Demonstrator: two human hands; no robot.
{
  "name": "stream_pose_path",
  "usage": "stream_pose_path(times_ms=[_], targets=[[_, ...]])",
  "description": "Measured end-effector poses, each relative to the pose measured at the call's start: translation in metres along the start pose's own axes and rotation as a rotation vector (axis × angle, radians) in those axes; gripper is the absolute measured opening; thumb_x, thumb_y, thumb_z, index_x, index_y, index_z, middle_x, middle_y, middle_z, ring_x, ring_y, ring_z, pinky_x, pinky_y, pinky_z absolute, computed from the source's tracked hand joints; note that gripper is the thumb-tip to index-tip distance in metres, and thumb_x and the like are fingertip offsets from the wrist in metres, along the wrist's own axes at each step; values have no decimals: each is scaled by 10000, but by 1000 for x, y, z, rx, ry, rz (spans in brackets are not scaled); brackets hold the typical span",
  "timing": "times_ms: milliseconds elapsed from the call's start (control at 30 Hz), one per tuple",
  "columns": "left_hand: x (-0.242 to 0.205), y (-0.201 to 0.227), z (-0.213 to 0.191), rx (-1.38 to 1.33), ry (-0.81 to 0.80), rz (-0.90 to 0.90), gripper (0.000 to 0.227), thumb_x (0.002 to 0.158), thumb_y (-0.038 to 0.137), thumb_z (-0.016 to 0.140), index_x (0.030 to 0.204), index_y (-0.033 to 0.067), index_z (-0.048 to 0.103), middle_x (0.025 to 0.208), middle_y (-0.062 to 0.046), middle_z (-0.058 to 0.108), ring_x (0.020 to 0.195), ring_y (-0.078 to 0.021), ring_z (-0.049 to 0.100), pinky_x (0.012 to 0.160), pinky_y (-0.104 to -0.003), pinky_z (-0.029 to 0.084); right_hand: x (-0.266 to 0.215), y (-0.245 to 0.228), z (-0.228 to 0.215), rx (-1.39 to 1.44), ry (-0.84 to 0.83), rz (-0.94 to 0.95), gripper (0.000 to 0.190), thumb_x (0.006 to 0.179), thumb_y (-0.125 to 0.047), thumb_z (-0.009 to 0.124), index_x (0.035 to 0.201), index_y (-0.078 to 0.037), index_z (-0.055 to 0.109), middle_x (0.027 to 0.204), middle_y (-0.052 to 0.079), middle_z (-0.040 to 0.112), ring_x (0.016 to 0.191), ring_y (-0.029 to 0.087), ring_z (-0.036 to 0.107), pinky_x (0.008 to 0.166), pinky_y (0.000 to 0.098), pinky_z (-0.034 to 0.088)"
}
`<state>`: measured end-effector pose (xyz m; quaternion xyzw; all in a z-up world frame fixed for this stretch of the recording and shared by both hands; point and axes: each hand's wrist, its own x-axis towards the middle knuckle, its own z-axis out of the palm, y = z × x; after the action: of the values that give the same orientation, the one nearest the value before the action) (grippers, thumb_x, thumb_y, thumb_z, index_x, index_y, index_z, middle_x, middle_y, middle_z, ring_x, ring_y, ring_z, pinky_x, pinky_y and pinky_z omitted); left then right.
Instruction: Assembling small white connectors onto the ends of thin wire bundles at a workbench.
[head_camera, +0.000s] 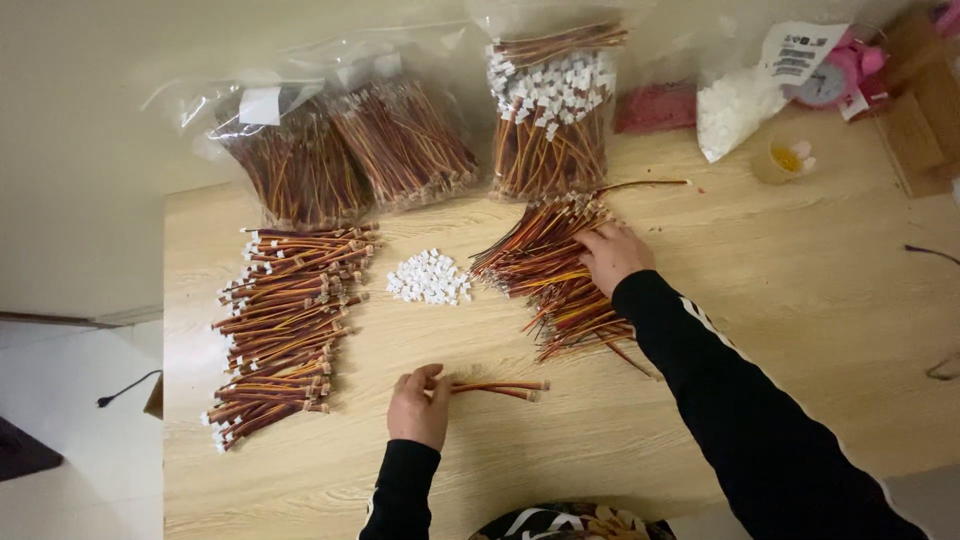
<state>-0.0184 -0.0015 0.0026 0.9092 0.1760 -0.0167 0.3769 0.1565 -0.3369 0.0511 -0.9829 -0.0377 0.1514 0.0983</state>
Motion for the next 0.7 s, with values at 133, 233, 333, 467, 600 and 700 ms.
stream_pose_path(times_ms=[133, 233, 333, 467, 600, 700], targets=[[-2, 48, -16, -26, -109, -42, 235, 808, 306, 686, 1011, 203, 746, 905, 5, 663, 722, -149, 649, 729, -298, 522, -8, -17, -23, -22, -148, 66, 489, 982, -454, 390, 1440, -285, 402, 1445, 146, 415, 1307, 360, 399, 1079, 494, 352], [-1, 65, -13, -104, -163, -53, 218, 827, 276, 665, 1012, 190, 743, 908, -2, 651, 663, -160, 647, 699, -304, 523, 0, -6, -13, -14, -70, 64, 342, 967, -430, 487, 1188, -205, 621, 1335, 106, 500, 1233, 342, 453, 1022, 485, 389], [2, 69, -4, -111, -62, 166, 180, 810, 260, 674, 970, 209, 739, 827, 13, 650, 562, -151, 609, 657, -312, 511, 6, 6, -10, -59, 48, -47, 231, 923, -422, 588, 969, -221, 693, 1136, 76, 532, 1117, 297, 444, 853, 450, 440], [1, 90, -5, -121, -39, 228, 191, 753, 201, 761, 942, 231, 749, 763, 13, 650, 588, -159, 671, 508, -248, 530, 3, 5, -28, -27, -143, -38, 313, 1019, -432, 405, 1163, -245, 610, 1202, 22, 518, 1211, 265, 487, 1000, 438, 441], [-2, 116, -11, -149, -57, 268, 180, 766, 205, 747, 944, 227, 742, 777, 23, 660, 602, -150, 674, 512, -247, 534, -23, -17, -67, 173, -176, -9, 310, 1029, -338, 419, 1222, -160, 583, 1167, 109, 626, 1161, 310, 586, 972, 450, 471], [-9, 142, -25, -235, -62, 308, 179, 791, 154, 726, 966, 183, 745, 775, -18, 662, 594, -177, 672, 533, -256, 541, -53, -25, -85, 461, -54, -55, 253, 958, -233, 579, 1144, -79, 654, 1083, 194, 678, 1057, 359, 647, 925, 460, 497]])
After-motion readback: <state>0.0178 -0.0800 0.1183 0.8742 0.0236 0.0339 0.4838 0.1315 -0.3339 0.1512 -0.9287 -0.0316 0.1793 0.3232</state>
